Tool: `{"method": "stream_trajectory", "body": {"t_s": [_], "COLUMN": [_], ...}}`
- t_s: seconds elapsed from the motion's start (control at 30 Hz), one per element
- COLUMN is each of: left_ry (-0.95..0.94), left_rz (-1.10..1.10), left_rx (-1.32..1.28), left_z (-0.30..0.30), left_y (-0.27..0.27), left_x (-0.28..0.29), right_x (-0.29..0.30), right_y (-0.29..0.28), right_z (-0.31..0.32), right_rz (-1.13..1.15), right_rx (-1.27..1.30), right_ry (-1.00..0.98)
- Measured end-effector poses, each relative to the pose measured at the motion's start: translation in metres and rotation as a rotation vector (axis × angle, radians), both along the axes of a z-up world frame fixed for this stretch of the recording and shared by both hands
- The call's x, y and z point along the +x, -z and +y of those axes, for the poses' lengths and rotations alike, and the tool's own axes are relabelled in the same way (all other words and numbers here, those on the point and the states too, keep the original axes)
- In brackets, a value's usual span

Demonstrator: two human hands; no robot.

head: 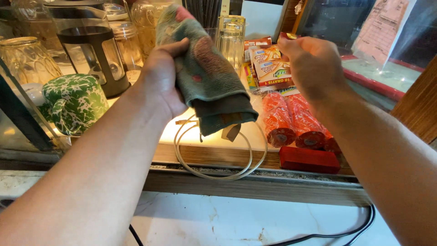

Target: Clean a drinking glass with a cloth and organize items on a coffee shop counter.

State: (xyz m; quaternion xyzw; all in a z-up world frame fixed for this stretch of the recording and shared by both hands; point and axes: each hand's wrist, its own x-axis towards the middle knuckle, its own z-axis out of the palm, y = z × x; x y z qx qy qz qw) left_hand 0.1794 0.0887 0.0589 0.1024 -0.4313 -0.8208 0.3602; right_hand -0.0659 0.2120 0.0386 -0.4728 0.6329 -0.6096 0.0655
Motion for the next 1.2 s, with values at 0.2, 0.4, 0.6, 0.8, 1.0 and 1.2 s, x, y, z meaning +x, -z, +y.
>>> {"method": "stream_trajectory", "body": {"t_s": [0.2, 0.4, 0.6, 0.8, 1.0, 1.2], "left_ry": [0.227, -0.381, -0.507, -0.543, -0.627, -0.890], "left_rz": [-0.197, -1.496, -1.717, -1.624, -0.964, -0.634], "left_rx": [-0.272, -1.090, -1.207, -1.179, -0.423, -0.100], "left_z": [0.023, 0.006, 0.026, 0.004, 0.033, 0.045], "left_y": [-0.023, 0.026, 0.065, 0.069, 0.042, 0.031], "left_x": [-0.063, -0.017, 0.016, 0.039, 0.061, 0.068], "right_x": [0.089, 0.057, 0.061, 0.054, 0.053, 0.071], "right_y": [-0.037, -0.019, -0.023, -0.025, -0.021, -0.025], "right_z": [0.027, 0.032, 0.054, 0.072, 0.079, 0.084], "right_rz": [-0.393, -0.618, -0.769, -0.758, -0.811, -0.805], "right_rx": [-0.014, -0.031, -0.049, -0.044, 0.025, 0.121], "right_ry": [-0.563, -0.389, -0.269, -0.298, -0.325, -0.302]}}
